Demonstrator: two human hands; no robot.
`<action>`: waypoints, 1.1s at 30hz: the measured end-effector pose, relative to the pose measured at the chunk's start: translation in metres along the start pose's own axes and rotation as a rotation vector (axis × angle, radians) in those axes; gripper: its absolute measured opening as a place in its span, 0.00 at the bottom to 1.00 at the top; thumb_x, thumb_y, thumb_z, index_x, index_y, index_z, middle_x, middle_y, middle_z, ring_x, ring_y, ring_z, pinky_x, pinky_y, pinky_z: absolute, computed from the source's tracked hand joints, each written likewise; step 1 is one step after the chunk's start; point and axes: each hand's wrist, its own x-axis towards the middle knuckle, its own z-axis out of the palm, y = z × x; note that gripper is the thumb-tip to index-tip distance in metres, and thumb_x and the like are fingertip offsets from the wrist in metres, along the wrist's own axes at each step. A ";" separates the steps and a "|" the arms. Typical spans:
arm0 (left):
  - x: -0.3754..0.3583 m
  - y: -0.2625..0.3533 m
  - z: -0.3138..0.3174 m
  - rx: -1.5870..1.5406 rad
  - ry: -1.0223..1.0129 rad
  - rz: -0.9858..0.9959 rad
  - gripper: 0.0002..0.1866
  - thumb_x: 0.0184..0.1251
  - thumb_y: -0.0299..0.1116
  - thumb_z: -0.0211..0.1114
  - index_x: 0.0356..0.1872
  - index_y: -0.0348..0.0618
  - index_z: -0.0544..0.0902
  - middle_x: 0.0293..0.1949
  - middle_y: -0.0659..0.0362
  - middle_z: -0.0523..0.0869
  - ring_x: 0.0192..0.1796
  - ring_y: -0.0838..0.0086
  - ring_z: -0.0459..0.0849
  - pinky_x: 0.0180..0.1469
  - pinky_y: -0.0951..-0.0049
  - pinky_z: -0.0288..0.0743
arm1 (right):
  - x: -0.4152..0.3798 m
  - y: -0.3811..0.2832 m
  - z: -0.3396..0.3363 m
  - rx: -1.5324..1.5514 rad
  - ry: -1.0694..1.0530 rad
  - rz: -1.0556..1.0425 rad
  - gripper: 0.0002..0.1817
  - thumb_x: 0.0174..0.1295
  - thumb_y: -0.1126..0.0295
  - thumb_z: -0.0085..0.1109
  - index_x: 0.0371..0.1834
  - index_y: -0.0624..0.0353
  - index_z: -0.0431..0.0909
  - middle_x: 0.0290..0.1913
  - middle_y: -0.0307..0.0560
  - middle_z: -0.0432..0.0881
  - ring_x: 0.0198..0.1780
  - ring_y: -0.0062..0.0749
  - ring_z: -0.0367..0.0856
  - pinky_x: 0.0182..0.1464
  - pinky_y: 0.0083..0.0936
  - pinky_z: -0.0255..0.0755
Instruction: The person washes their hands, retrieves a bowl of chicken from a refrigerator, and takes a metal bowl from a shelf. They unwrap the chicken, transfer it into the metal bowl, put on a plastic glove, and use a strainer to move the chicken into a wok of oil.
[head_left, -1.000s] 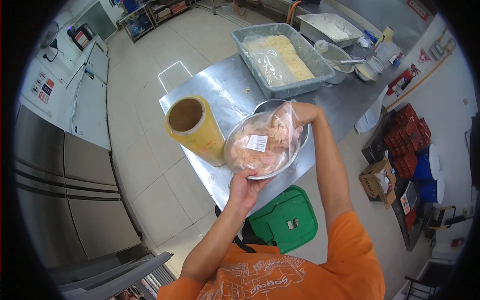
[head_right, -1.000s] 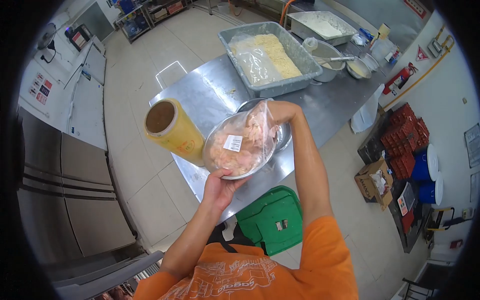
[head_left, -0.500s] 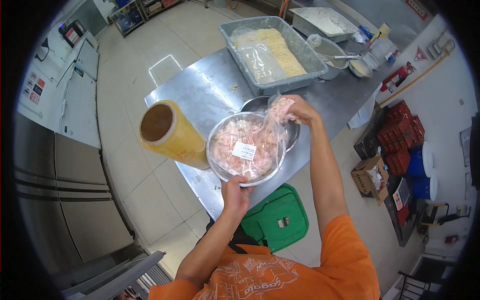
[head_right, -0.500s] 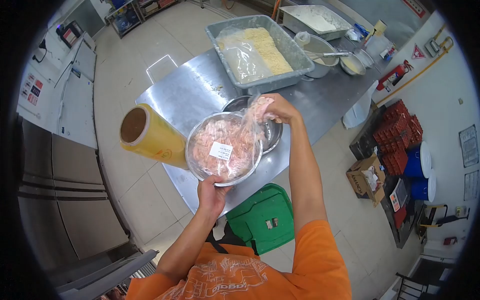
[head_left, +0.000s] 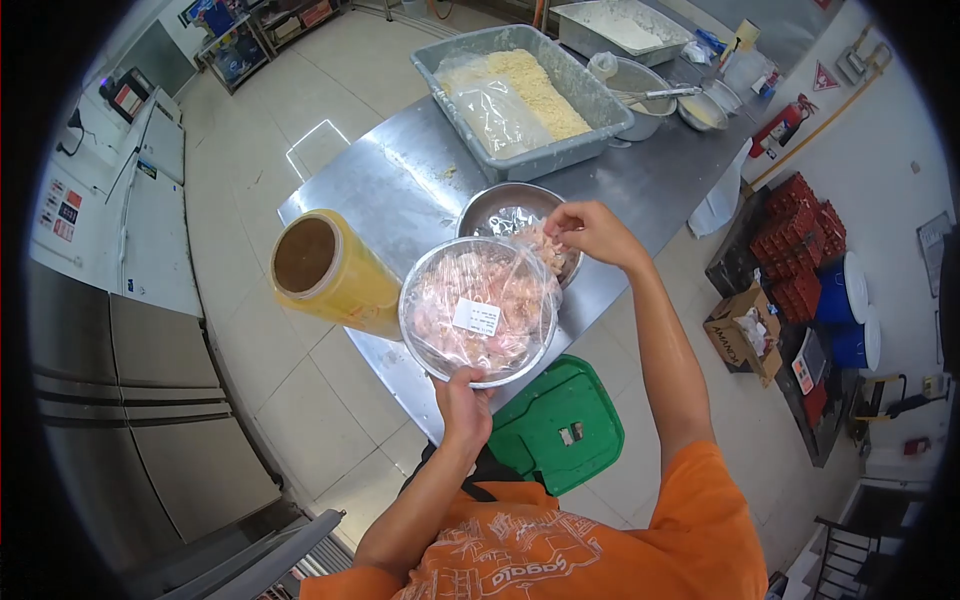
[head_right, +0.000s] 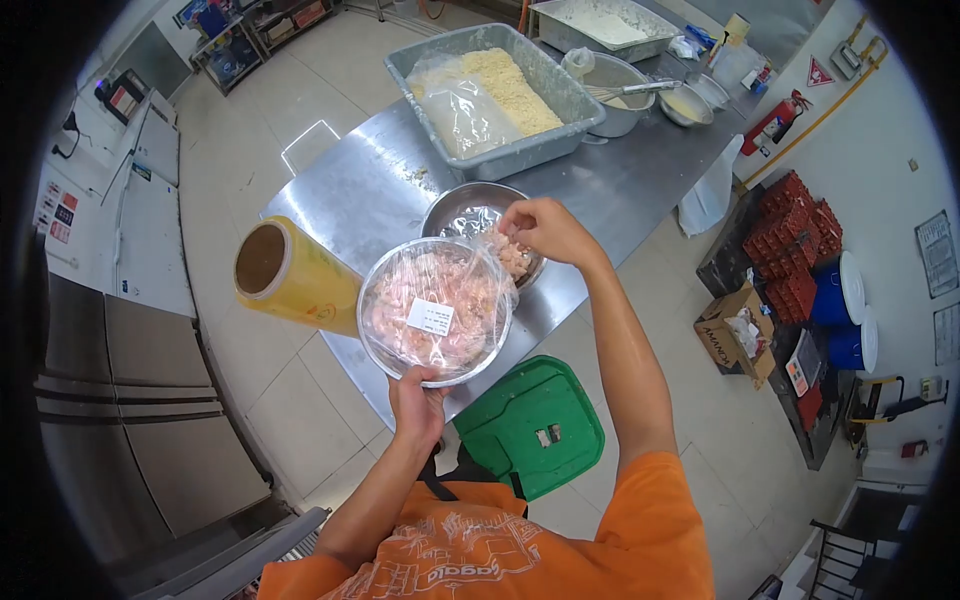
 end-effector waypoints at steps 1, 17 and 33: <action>0.003 -0.002 -0.003 0.003 -0.007 0.001 0.38 0.51 0.16 0.53 0.68 0.49 0.58 0.55 0.54 0.72 0.44 0.68 0.79 0.31 0.71 0.76 | -0.006 -0.001 -0.001 0.018 0.006 0.035 0.14 0.47 0.82 0.60 0.40 0.64 0.82 0.35 0.41 0.83 0.37 0.23 0.80 0.41 0.21 0.74; 0.005 -0.008 0.002 0.007 -0.024 0.074 0.43 0.48 0.18 0.53 0.71 0.52 0.53 0.62 0.54 0.68 0.50 0.67 0.77 0.35 0.71 0.76 | -0.022 -0.015 0.058 -0.782 -0.050 -0.509 0.06 0.47 0.76 0.62 0.29 0.65 0.82 0.41 0.53 0.79 0.41 0.47 0.78 0.41 0.34 0.73; 0.001 -0.003 0.004 0.001 0.029 0.082 0.41 0.50 0.16 0.49 0.70 0.48 0.53 0.62 0.49 0.68 0.57 0.56 0.77 0.49 0.54 0.84 | 0.010 -0.001 0.101 -1.033 -0.472 -0.516 0.08 0.49 0.72 0.56 0.26 0.64 0.83 0.37 0.50 0.84 0.43 0.45 0.82 0.44 0.37 0.78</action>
